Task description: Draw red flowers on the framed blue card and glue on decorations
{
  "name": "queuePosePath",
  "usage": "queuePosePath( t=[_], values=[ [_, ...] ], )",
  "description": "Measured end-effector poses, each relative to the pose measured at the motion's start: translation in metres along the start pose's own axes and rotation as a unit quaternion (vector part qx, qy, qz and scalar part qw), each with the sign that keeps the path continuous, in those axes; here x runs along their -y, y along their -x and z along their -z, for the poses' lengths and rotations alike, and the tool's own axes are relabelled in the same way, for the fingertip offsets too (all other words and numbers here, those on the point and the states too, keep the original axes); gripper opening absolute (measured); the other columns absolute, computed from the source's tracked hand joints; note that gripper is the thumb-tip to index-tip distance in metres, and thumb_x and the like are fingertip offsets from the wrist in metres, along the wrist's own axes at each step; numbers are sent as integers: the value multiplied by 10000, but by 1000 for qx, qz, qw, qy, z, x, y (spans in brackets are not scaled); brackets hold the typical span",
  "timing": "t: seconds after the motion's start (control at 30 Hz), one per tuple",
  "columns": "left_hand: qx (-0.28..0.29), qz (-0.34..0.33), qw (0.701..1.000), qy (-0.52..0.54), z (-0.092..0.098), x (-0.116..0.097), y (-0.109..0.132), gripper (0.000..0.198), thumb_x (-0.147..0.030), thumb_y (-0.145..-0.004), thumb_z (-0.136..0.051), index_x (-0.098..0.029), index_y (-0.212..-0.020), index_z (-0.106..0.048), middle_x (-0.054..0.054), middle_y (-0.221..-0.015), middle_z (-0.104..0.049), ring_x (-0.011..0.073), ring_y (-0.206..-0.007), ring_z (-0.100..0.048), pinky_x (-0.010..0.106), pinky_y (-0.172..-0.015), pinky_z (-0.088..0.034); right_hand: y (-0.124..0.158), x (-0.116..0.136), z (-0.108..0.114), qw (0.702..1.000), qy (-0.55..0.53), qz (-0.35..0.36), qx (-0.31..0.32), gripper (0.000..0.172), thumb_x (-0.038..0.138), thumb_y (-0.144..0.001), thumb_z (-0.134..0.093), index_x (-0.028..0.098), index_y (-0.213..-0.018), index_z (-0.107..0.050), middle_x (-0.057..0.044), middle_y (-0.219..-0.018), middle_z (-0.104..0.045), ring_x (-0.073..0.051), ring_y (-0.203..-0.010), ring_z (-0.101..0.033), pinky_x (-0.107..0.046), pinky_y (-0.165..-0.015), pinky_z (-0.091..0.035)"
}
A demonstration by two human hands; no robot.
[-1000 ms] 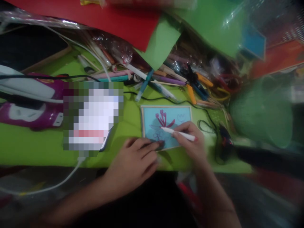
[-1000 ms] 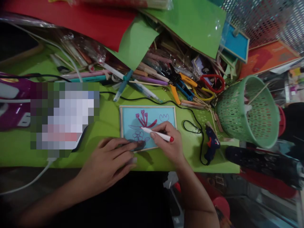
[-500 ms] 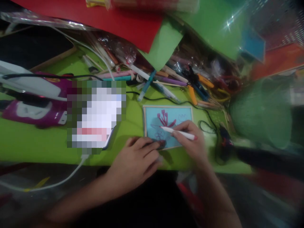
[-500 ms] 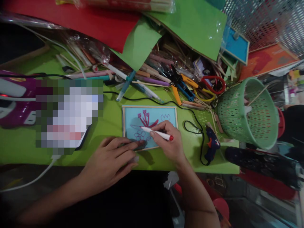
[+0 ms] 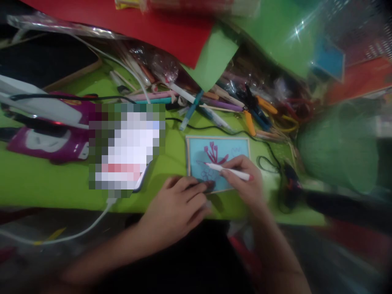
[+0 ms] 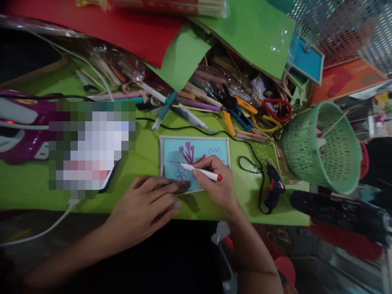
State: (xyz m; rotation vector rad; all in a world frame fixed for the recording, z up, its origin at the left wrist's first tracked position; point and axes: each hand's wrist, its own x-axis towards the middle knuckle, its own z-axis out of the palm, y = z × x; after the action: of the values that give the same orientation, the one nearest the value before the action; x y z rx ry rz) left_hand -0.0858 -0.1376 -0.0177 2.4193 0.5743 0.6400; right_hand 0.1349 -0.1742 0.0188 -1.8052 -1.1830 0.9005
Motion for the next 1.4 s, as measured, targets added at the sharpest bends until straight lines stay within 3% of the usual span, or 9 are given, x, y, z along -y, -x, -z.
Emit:
queuePosePath(
  t=[0.57, 1.4],
  values=[
    [-4, -3, 1000, -6, 1, -1, -2, 207, -302, -1048, -555, -208, -937, -701, 14, -1243, -784, 252, -1075, -616, 425, -860, -388, -1, -2, -6, 1000, 1, -6, 15, 163, 370, -843, -795, 233, -870, -712, 2, -769, -735, -164, -691, -660, -279, -616, -526],
    [-2, 2, 1000, -6, -1, 0, 0, 240, -331, -1072, -517, -211, -946, -681, -16, -1249, -781, 258, -1099, -604, 429, -886, -377, -1, -4, -9, 999, -5, 13, 39, 118, 316, -868, -796, 245, -944, -740, 0, -852, -767, -160, -767, -703, -278, -683, -565]
  ],
)
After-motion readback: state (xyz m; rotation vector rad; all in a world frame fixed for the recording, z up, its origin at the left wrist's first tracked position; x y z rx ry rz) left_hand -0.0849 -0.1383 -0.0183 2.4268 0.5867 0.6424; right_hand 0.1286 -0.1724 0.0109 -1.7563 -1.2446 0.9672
